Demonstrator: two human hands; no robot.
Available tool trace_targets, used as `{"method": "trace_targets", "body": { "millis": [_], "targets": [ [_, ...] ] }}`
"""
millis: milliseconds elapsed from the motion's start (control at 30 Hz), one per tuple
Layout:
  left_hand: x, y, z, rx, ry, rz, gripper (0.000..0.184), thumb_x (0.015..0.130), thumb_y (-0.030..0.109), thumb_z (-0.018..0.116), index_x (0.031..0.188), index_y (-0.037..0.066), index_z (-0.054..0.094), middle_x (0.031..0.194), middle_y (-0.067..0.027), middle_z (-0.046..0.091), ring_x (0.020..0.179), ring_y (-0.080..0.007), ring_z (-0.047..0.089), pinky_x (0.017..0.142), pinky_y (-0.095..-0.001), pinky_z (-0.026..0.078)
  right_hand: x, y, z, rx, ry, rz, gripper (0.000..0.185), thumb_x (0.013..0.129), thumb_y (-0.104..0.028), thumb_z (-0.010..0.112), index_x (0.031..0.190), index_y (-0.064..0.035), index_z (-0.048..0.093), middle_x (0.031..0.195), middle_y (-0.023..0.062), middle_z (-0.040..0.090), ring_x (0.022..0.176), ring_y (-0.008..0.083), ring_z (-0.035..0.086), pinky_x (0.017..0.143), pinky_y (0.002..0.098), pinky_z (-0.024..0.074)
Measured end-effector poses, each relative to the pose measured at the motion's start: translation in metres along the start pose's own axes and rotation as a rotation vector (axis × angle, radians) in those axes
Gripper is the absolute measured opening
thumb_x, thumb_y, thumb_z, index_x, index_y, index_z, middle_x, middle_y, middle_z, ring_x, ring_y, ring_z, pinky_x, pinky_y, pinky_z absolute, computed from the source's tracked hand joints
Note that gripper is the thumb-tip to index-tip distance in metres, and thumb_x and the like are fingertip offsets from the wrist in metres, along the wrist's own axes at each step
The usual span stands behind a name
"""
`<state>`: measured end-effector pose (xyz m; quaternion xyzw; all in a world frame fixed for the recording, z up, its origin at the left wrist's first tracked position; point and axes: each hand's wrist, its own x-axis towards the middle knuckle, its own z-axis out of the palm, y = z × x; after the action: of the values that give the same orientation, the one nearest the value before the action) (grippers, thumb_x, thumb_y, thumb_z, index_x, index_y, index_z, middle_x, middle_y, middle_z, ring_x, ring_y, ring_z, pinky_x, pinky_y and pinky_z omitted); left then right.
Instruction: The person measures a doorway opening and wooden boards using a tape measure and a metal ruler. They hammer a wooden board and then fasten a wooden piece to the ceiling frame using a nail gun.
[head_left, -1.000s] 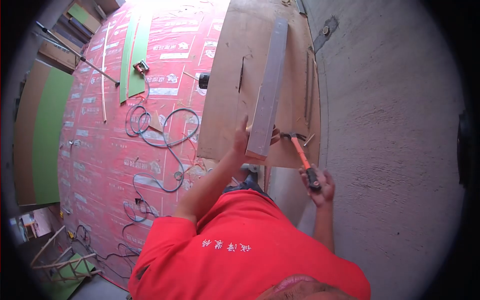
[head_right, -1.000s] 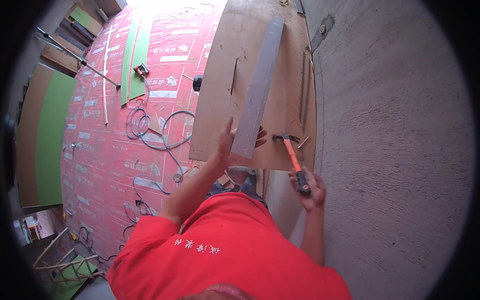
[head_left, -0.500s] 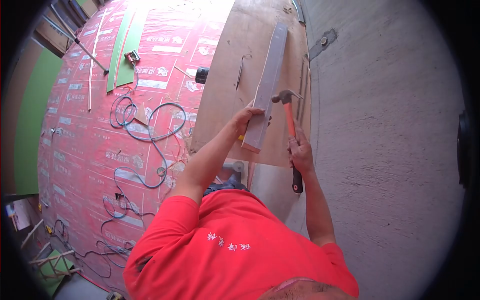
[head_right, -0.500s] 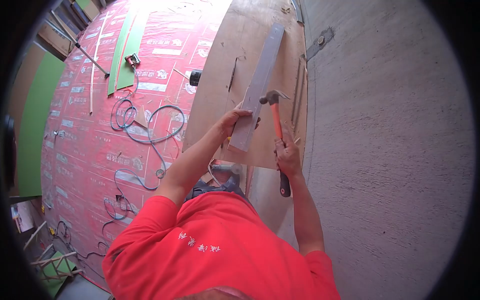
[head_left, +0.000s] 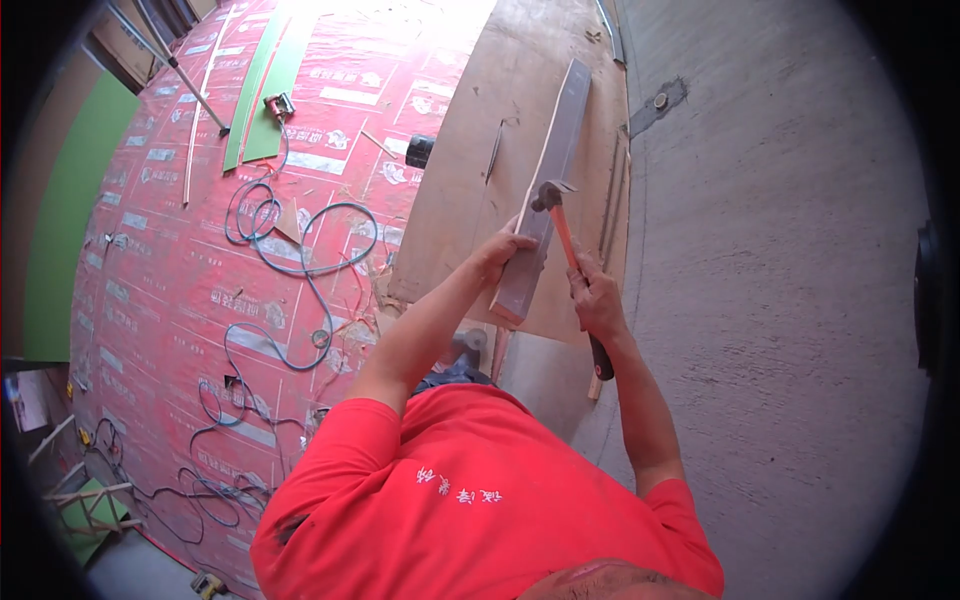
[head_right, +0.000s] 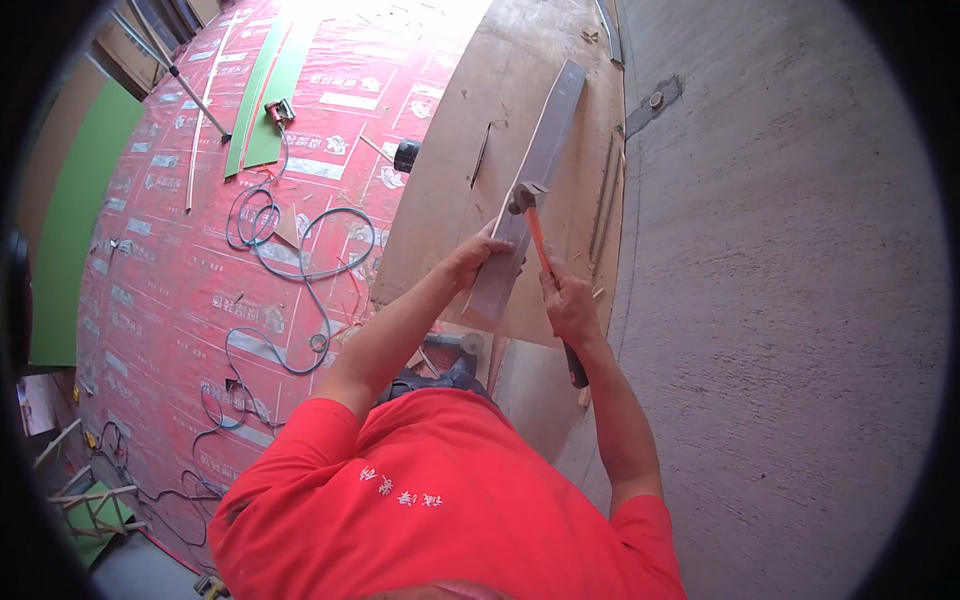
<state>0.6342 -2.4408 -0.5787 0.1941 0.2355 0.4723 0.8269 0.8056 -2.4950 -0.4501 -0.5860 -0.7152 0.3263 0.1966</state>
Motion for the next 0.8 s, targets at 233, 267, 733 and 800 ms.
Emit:
{"method": "trace_targets", "body": {
  "millis": [233, 267, 733, 800],
  "targets": [
    [0.003, -0.004, -0.004, 0.063, 0.030, -0.018, 0.062, 0.082, 0.001, 0.054, 0.137, 0.016, 0.028, 0.098, -0.0178, 0.056, 0.080, -0.0292, 0.063, 0.067, -0.0439, 0.056, -0.003, 0.003, -0.002, 0.130, -0.044, 0.075, 0.046, 0.093, -0.013, 0.050, 0.138, -0.0106, 0.042, 0.062, 0.0006, 0.045, 0.047, 0.0075, 0.043, 0.042, 0.0264, 0.0391],
    [0.004, 0.002, -0.002, 0.071, 0.028, -0.013, 0.062, 0.082, 0.001, 0.054, 0.137, 0.016, 0.028, 0.098, -0.0178, 0.056, 0.080, -0.0292, 0.063, 0.067, -0.0439, 0.056, -0.006, 0.002, 0.000, 0.105, 0.009, 0.009, 0.046, 0.093, -0.013, 0.049, 0.139, -0.0101, 0.041, 0.061, -0.0004, 0.044, 0.045, 0.0072, 0.042, 0.040, 0.0258, 0.0388],
    [-0.006, 0.009, 0.011, 0.135, 0.084, -0.068, 0.044, 0.088, 0.014, 0.052, 0.128, 0.011, 0.034, 0.096, -0.0173, 0.057, 0.079, -0.0295, 0.064, 0.068, -0.0443, 0.056, -0.009, 0.014, 0.007, 0.519, -0.056, 0.183, 0.047, 0.094, -0.014, 0.048, 0.141, -0.0158, 0.038, 0.059, -0.0030, 0.043, 0.039, 0.0060, 0.040, 0.031, 0.0232, 0.0358],
    [-0.007, 0.021, 0.007, 0.131, 0.131, -0.158, 0.039, 0.091, 0.022, 0.050, 0.125, 0.010, 0.036, 0.097, -0.0174, 0.058, 0.079, -0.0290, 0.065, 0.067, -0.0431, 0.057, -0.010, 0.019, 0.004, 0.533, -0.013, 0.184, 0.047, 0.094, -0.013, 0.047, 0.140, -0.0190, 0.039, 0.059, -0.0025, 0.044, 0.038, 0.0061, 0.040, 0.031, 0.0234, 0.0368]
  ]
}}
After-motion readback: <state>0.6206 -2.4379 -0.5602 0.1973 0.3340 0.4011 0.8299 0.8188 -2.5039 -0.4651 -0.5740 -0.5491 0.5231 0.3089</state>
